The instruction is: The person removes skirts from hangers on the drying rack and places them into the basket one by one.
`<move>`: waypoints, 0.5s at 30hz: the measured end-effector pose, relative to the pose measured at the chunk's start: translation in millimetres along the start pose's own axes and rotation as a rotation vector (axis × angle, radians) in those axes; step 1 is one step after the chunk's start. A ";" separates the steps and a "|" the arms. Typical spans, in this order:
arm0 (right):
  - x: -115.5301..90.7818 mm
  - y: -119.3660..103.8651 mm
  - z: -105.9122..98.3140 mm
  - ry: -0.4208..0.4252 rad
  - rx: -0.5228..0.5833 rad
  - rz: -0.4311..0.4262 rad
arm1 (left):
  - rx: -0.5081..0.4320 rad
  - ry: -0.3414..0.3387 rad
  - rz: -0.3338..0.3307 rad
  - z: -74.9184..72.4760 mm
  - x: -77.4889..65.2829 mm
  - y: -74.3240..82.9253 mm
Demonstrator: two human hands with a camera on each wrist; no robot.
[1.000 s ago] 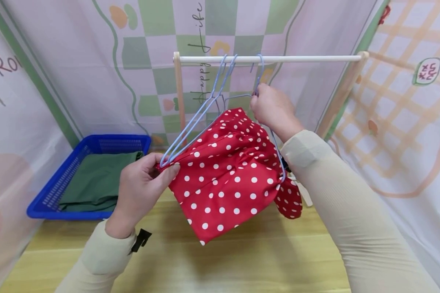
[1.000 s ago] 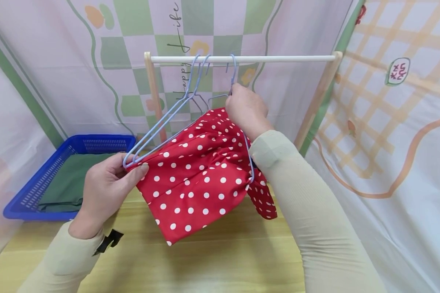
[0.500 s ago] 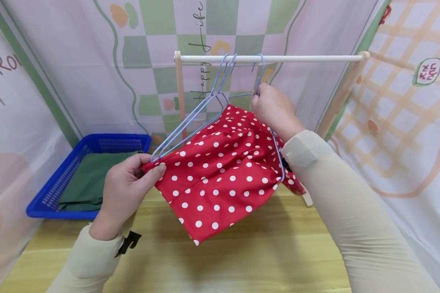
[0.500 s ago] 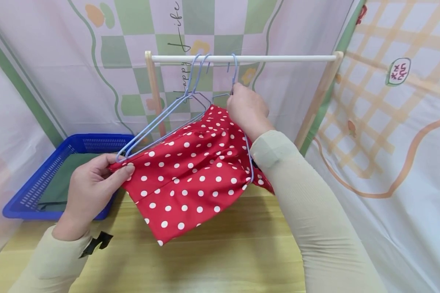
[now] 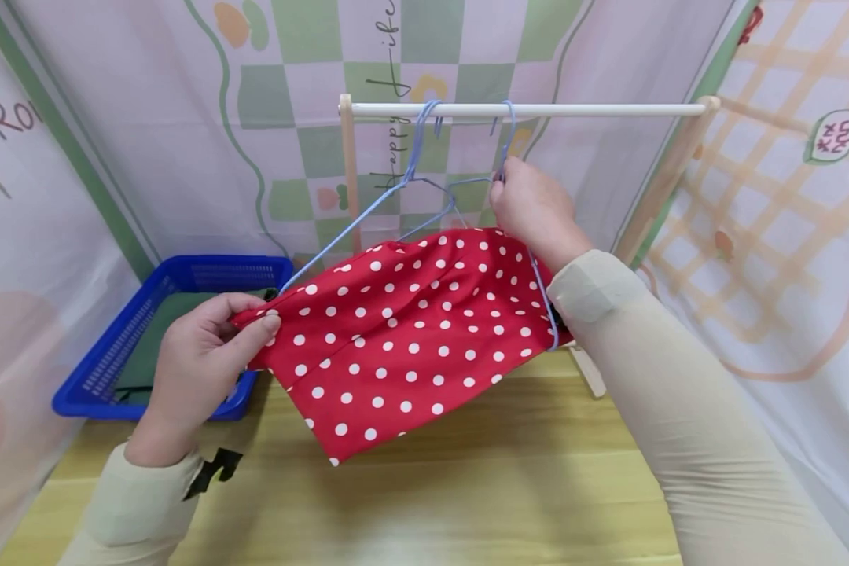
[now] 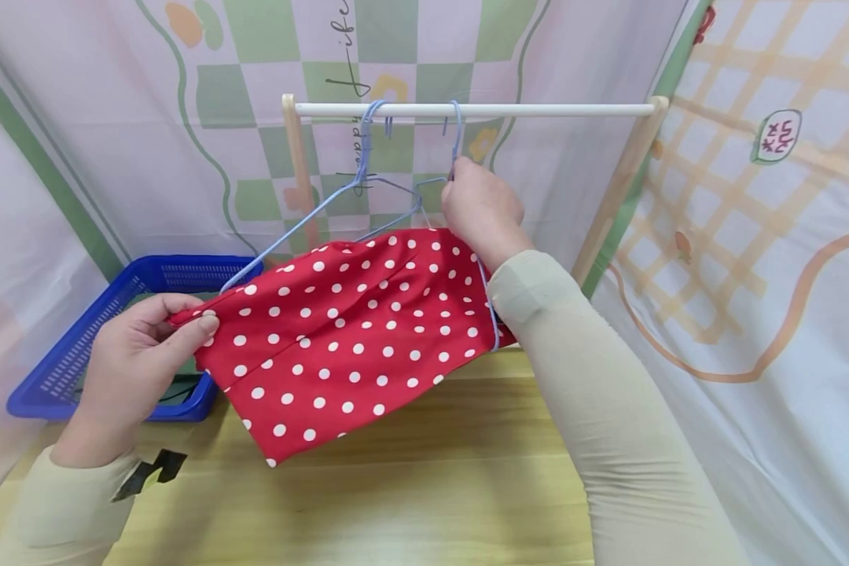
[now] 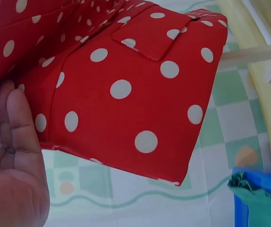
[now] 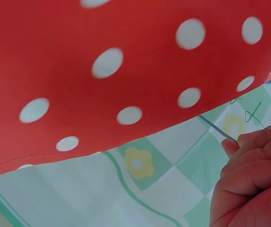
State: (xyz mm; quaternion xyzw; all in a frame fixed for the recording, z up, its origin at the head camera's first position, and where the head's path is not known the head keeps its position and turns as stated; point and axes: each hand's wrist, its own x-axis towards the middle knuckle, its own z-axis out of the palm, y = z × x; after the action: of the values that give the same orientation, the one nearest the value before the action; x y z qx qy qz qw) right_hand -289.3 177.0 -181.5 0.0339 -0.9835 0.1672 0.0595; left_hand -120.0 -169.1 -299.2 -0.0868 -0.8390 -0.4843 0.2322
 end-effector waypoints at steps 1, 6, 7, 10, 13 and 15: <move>-0.3 -0.1 0.0 -0.003 0.001 0.002 | -0.004 -0.011 -0.009 -2.8 0.0 0.0; -0.8 -0.4 0.6 -0.002 0.010 0.002 | -0.010 -0.059 -0.024 -18.0 1.5 1.8; -0.6 -0.5 0.7 0.001 0.008 0.001 | -0.003 -0.066 -0.019 -21.2 2.2 2.8; -0.1 -0.3 0.9 0.017 0.003 -0.009 | 0.017 -0.087 0.004 -31.0 5.3 7.0; 0.1 0.4 0.4 0.025 -0.008 -0.016 | 0.032 -0.098 0.047 -40.3 9.6 12.0; 0.0 0.6 0.5 0.020 -0.008 -0.015 | 0.038 -0.103 0.075 -46.2 12.5 15.5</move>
State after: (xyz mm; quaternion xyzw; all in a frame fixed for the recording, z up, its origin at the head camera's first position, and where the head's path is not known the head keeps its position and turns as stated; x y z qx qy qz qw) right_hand -289.4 177.4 -182.1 0.0394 -0.9833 0.1629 0.0705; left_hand -111.2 -201.5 -261.7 -0.1387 -0.8550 -0.4543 0.2084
